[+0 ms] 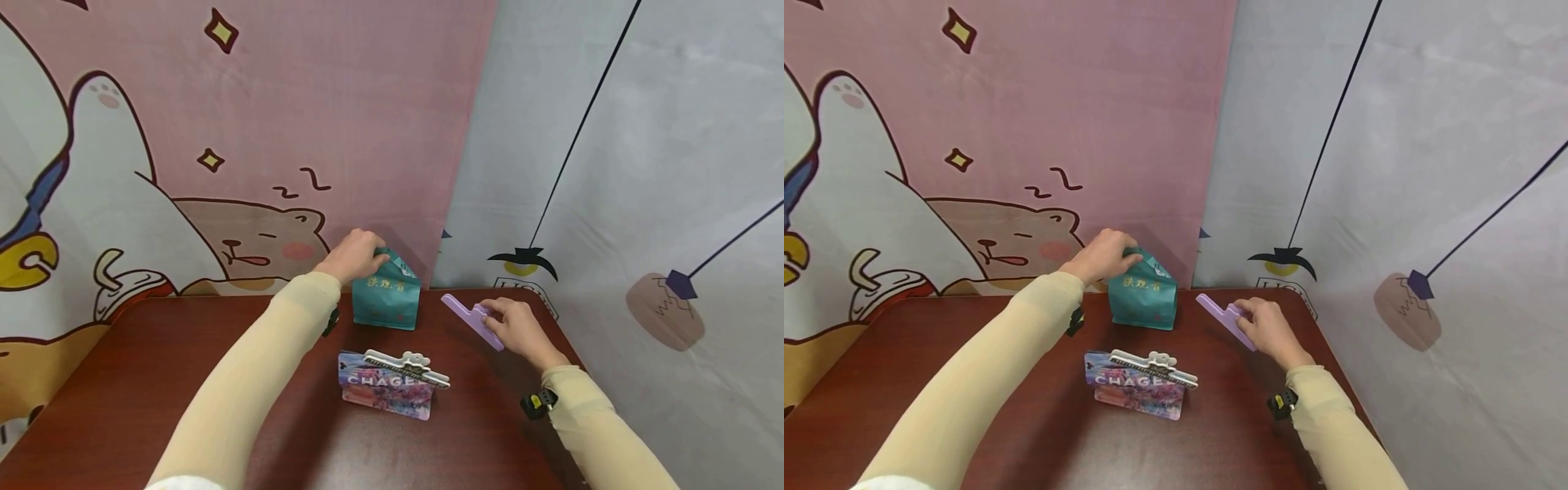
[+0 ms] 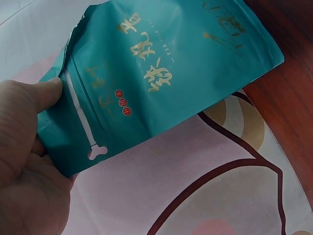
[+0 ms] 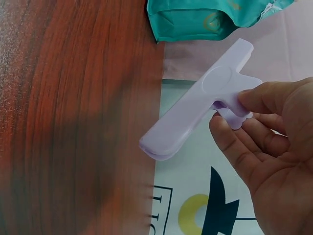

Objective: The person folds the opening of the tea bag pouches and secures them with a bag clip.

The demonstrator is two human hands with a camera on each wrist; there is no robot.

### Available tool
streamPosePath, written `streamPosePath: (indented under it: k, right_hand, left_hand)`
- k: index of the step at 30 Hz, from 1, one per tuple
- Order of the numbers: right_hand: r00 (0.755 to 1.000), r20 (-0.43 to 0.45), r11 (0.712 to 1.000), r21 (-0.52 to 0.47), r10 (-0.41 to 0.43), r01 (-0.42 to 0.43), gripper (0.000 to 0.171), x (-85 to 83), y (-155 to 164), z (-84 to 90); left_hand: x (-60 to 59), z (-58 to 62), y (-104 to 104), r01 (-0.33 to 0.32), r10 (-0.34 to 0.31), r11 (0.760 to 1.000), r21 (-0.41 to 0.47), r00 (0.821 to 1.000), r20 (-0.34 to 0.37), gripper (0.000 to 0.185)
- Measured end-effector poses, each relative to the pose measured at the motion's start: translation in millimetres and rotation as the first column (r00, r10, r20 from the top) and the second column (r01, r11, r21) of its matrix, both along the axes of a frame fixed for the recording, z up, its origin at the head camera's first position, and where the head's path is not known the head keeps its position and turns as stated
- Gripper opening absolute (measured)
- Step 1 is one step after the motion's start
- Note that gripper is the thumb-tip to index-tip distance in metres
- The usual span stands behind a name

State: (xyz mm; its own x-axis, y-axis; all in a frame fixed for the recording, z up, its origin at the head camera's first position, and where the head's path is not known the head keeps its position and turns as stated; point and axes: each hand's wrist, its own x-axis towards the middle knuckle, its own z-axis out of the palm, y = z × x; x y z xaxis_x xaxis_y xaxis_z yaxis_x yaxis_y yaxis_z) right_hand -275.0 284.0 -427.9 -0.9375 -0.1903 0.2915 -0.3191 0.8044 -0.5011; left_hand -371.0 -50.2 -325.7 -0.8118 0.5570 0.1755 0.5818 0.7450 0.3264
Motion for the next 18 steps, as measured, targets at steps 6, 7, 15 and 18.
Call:
streamPosePath:
  k: [6,7,15,18]
  right_hand:
    - [1.0,-0.014,1.0,0.004,-0.004,0.004,0.027,-3.0,-1.6,1.9]
    - [1.0,-0.017,1.0,0.003,-0.004,0.004,0.027,-3.5,-1.9,2.3]
    - [1.0,-0.022,1.0,-0.007,-0.021,0.021,0.025,-5.6,-1.9,5.1]
    - [0.999,-0.021,1.0,-0.012,-0.028,0.028,0.025,-6.5,-2.1,5.4]
  left_hand:
    - [1.1,-1.8,-0.4,-0.007,0.007,1.0,0.005,1.0,0.005,0.04]
    - [1.3,-2.0,-0.4,-0.008,0.008,1.0,0.003,1.0,0.004,0.04]
    - [3.3,-2.2,-0.3,-0.011,0.011,1.0,0.011,1.0,0.003,0.041]
    - [3.0,-2.2,0.0,-0.008,0.008,1.0,0.018,1.0,-0.005,0.043]
